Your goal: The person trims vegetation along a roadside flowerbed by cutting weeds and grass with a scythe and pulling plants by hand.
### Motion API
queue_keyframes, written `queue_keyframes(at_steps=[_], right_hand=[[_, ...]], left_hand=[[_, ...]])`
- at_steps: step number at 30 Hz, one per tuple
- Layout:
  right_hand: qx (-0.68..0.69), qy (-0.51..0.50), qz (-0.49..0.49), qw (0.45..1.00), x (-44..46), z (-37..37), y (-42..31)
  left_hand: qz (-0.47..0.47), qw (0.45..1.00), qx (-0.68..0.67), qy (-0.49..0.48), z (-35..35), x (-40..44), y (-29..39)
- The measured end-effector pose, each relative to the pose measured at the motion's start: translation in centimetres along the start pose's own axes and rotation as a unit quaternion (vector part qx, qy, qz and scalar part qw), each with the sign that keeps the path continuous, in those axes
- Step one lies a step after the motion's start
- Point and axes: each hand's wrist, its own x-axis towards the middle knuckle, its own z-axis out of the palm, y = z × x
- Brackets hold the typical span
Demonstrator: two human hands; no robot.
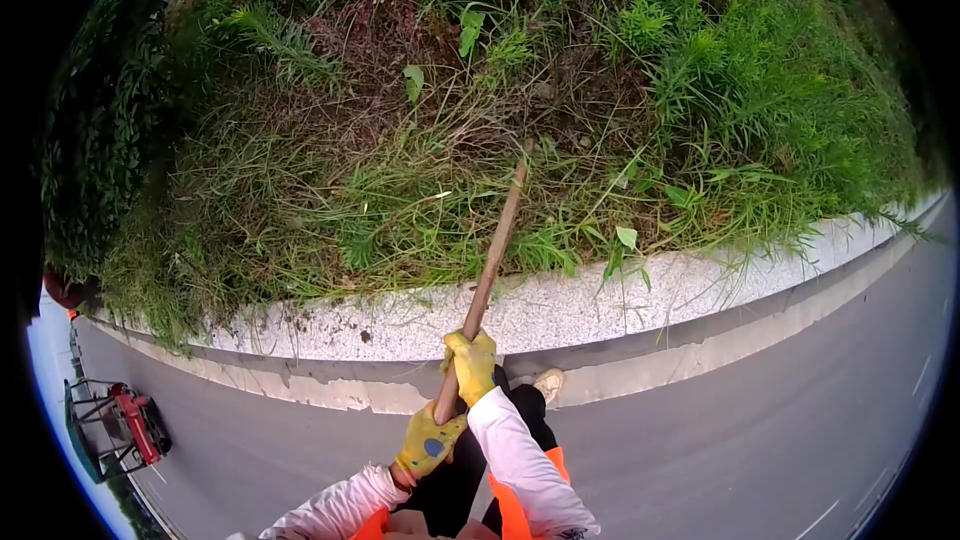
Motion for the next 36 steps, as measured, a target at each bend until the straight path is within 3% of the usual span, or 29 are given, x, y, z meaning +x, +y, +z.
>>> queue_keyframes(at_steps=[1, 3, 4, 5, 6, 7, 9, 10, 11, 12, 14, 15, 16, 18, 21, 22, 23, 24, 25, 27, 28, 30, 31, 34, 36], right_hand=[[0.051, 0.036, -0.016, 0.998, 0.6, -1.4, -1.3], [0.112, 0.090, -0.109, 0.984, 0.7, -3.0, -4.8], [0.159, 0.129, -0.137, 0.969, 1.1, -2.9, -6.0], [0.174, 0.162, -0.158, 0.959, 1.5, -1.9, -7.0], [0.189, 0.194, -0.175, 0.946, 2.0, -0.8, -7.9], [0.152, 0.178, -0.154, 0.960, 4.1, 0.6, -7.8], [0.118, 0.164, -0.132, 0.970, 7.5, 2.7, -3.3], [0.041, 0.101, -0.091, 0.990, 9.0, 4.6, 0.6], [-0.035, 0.036, -0.044, 0.998, 9.8, 6.7, 4.6], [-0.110, -0.028, 0.009, 0.993, 9.4, 8.0, 6.8], [-0.051, -0.073, 0.019, 0.996, 7.3, 7.5, 2.4], [-0.057, -0.066, -0.005, 0.996, 6.9, 6.7, 0.2], [-0.060, -0.058, -0.022, 0.996, 6.4, 6.0, -2.6], [-0.111, -0.038, -0.037, 0.992, 10.2, 3.3, -3.8], [-0.098, -0.060, 0.026, 0.993, 11.1, 3.1, -7.9], [-0.120, -0.071, 0.023, 0.990, 10.7, 3.6, -8.6], [-0.067, -0.138, 0.099, 0.983, 5.8, 4.8, -11.9], [-0.116, -0.090, 0.061, 0.987, 6.3, 4.9, -6.7], [-0.167, -0.039, 0.028, 0.985, 6.7, 5.2, -1.6], [-0.118, -0.046, 0.073, 0.989, -2.4, 4.5, 5.0], [-0.169, -0.042, 0.036, 0.984, -6.1, 3.7, 8.8], [-0.095, -0.080, 0.094, 0.988, -11.5, 4.0, 7.1], [-0.094, -0.070, 0.075, 0.990, -11.0, 4.0, 6.1], [-0.079, -0.047, 0.002, 0.996, -7.0, 3.7, 1.2], [-0.060, -0.045, -0.047, 0.996, -4.9, 3.0, -3.2]], left_hand=[[0.081, 0.981, 0.175, -0.036, 0.2, 1.8, -0.4], [0.178, 0.926, 0.330, -0.042, 1.7, 5.4, 2.0], [0.158, 0.901, 0.396, -0.084, 1.9, 7.5, 3.8], [0.165, 0.899, 0.386, -0.124, 1.7, 9.2, 6.4], [0.241, 0.881, 0.380, -0.144, 0.9, 11.8, 6.8], [0.313, 0.900, 0.271, -0.136, -0.5, 15.1, 4.5], [0.182, 0.978, 0.083, -0.068, -3.4, 14.0, 3.3], [-0.017, 1.000, 0.003, 0.000, -4.7, 10.3, 4.0], [-0.023, 0.996, -0.007, 0.090, -6.2, 8.4, 1.7], [-0.008, 0.994, 0.045, 0.095, -7.7, 6.7, 1.0], [-0.009, 0.996, 0.001, 0.088, -5.7, 5.1, 3.6], [0.001, 0.997, 0.010, 0.075, -4.2, 5.5, 3.9], [-0.014, 0.994, -0.101, 0.047, -2.1, 5.8, 5.3], [-0.065, 0.981, -0.180, -0.027, 0.7, 7.6, 6.6], [-0.124, 0.940, -0.265, -0.174, 0.8, 11.7, 8.1], [-0.165, 0.923, -0.308, -0.161, 0.6, 12.7, 9.1], [-0.147, 0.921, -0.323, -0.159, 0.0, 12.7, 8.0], [-0.130, 0.918, -0.341, -0.154, -1.1, 11.6, 6.2], [-0.174, 0.924, -0.314, -0.130, -3.3, 8.1, 4.2], [-0.246, 0.944, -0.193, -0.111, -6.8, -1.3, 1.1], [-0.223, 0.958, -0.167, -0.066, -7.9, -5.3, -2.7], [-0.305, 0.944, -0.123, -0.001, -7.6, -9.6, -1.1], [-0.296, 0.946, -0.132, 0.002, -7.2, -9.1, -0.7], [-0.116, 0.974, -0.146, -0.130, -5.3, -3.9, 1.6], [-0.068, 0.973, -0.127, -0.181, -3.7, 0.4, 4.8]])
